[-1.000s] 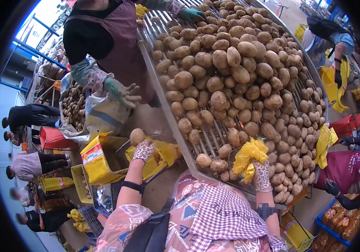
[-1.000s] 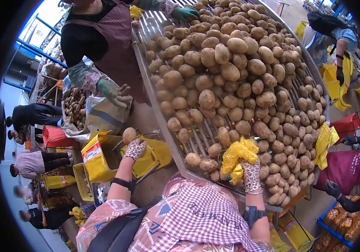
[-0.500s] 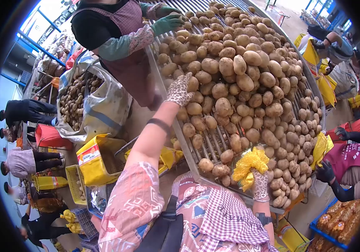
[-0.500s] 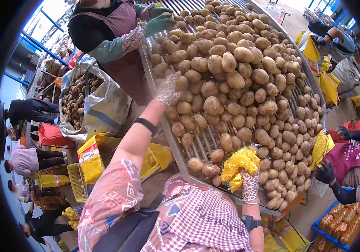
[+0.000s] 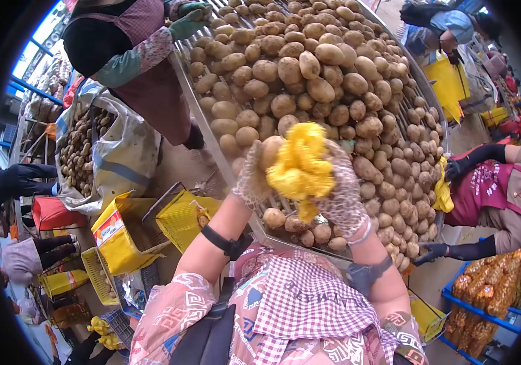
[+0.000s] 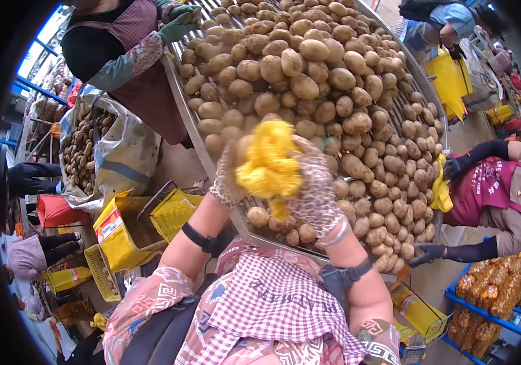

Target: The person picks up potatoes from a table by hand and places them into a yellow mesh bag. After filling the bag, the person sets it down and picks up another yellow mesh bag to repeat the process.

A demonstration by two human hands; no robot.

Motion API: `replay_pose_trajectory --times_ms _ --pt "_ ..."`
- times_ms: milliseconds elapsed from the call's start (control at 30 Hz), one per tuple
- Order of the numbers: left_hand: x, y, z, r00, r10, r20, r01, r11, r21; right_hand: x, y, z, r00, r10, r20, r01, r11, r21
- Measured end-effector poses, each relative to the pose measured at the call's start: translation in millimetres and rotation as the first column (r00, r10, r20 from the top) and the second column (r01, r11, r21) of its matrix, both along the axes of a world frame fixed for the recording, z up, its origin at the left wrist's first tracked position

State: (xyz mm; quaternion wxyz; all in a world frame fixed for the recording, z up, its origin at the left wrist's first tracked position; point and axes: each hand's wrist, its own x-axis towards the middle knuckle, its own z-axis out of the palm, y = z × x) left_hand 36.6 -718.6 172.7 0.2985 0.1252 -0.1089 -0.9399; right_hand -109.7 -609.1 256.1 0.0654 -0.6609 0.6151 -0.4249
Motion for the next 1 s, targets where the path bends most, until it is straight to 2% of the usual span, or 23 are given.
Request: replay_pose_trajectory --times_ms 33,100,133,167,200,233,300,333,367,400,433,467,500,533,567,633,700,733,767,833,900,933,1000 --pt "8 9 -22 0.986 -0.116 0.118 0.124 0.99 -0.068 10 -6 5 0.996 0.079 -0.032 -0.077 0.995 0.069" --pt "4 37 -27 0.932 0.051 0.36 0.073 0.944 -0.323 10 -14 -43 0.984 0.129 -0.12 -0.116 0.987 0.108" --pt "8 39 -11 0.956 -0.043 0.291 0.056 0.998 -0.034 9 -9 -48 0.948 0.065 0.311 -0.105 0.988 0.114" --pt "16 40 4 0.975 -0.103 0.195 0.051 0.966 0.254 -1 -2 -61 0.873 -0.124 0.471 -0.055 0.936 0.348" --pt "27 44 -6 0.987 -0.11 0.113 0.059 0.923 0.38 -13 4 -82 0.649 -0.275 0.709 -0.011 0.929 0.37" --pt "35 48 -22 0.988 -0.09 0.124 0.035 0.922 0.385 -20 7 -96 0.34 -0.394 0.854 0.022 0.911 0.411" --pt "48 50 -50 0.949 -0.23 -0.218 0.294 0.893 0.339 -13 20 -93 0.496 -0.373 0.784 0.068 0.917 0.394" --pt "40 59 -15 0.982 -0.109 0.153 0.026 0.885 0.464 1 26 -80 0.81 -0.178 0.559 0.035 0.966 0.257" --pt "43 64 -9 0.988 -0.115 0.106 0.055 0.89 0.452 19 26 -68 0.897 0.012 0.442 -0.078 0.988 0.131" --pt "44 69 -23 0.992 -0.123 0.03 0.095 0.882 0.462 30 28 -68 0.976 0.139 0.17 -0.164 0.976 0.146" --pt "49 73 -36 0.99 -0.136 -0.048 0.143 0.875 0.463 36 33 -70 0.959 0.258 -0.119 -0.237 0.957 0.167" --pt "59 75 -32 0.994 -0.104 0.018 0.093 0.94 0.329 37 40 -75 0.98 0.197 0.018 -0.196 0.959 0.205" --pt "77 76 -50 0.994 -0.065 0.09 0.022 0.911 0.411 31 47 -83 0.981 0.13 0.144 -0.164 0.954 0.253" --pt "103 77 -51 1.0 -0.007 0.007 0.004 0.918 0.397 11 61 -107 0.944 -0.054 0.325 -0.077 0.923 0.377" --pt "133 76 -51 0.996 0.033 -0.078 -0.001 0.926 0.379 -5 70 -129 0.848 -0.264 0.459 -0.007 0.861 0.509" --pt "188 76 -61 0.983 0.169 0.066 -0.181 0.946 0.268 -28 88 -149 0.627 -0.458 0.63 0.081 0.843 0.531" --pt "251 80 -121 0.852 0.407 0.329 -0.502 0.816 0.288 -38 103 -153 0.475 -0.517 0.712 0.11 0.838 0.534" --pt "267 75 -137 0.744 0.4 0.535 -0.591 0.768 0.247 -40 108 -153 0.427 -0.528 0.734 0.115 0.837 0.534" --pt "272 69 -148 0.596 0.28 0.752 -0.585 0.793 0.169 -41 110 -153 0.401 -0.533 0.745 0.117 0.836 0.535" --pt "283 66 -164 0.228 0.056 0.972 -0.392 0.919 0.039 -39 115 -158 0.373 -0.537 0.756 0.117 0.836 0.536" --pt "278 66 -165 -0.071 0.126 0.99 -0.166 0.977 -0.136 -39 117 -160 0.363 -0.534 0.764 0.118 0.839 0.531" --pt "264 65 -155 -0.152 0.28 0.948 -0.056 0.955 -0.292 -38 119 -163 0.362 -0.53 0.767 0.12 0.842 0.526" --pt "213 52 -112 -0.062 0.596 0.801 0.08 0.803 -0.591 -33 121 -145 0.324 -0.537 0.779 0.129 0.841 0.526"
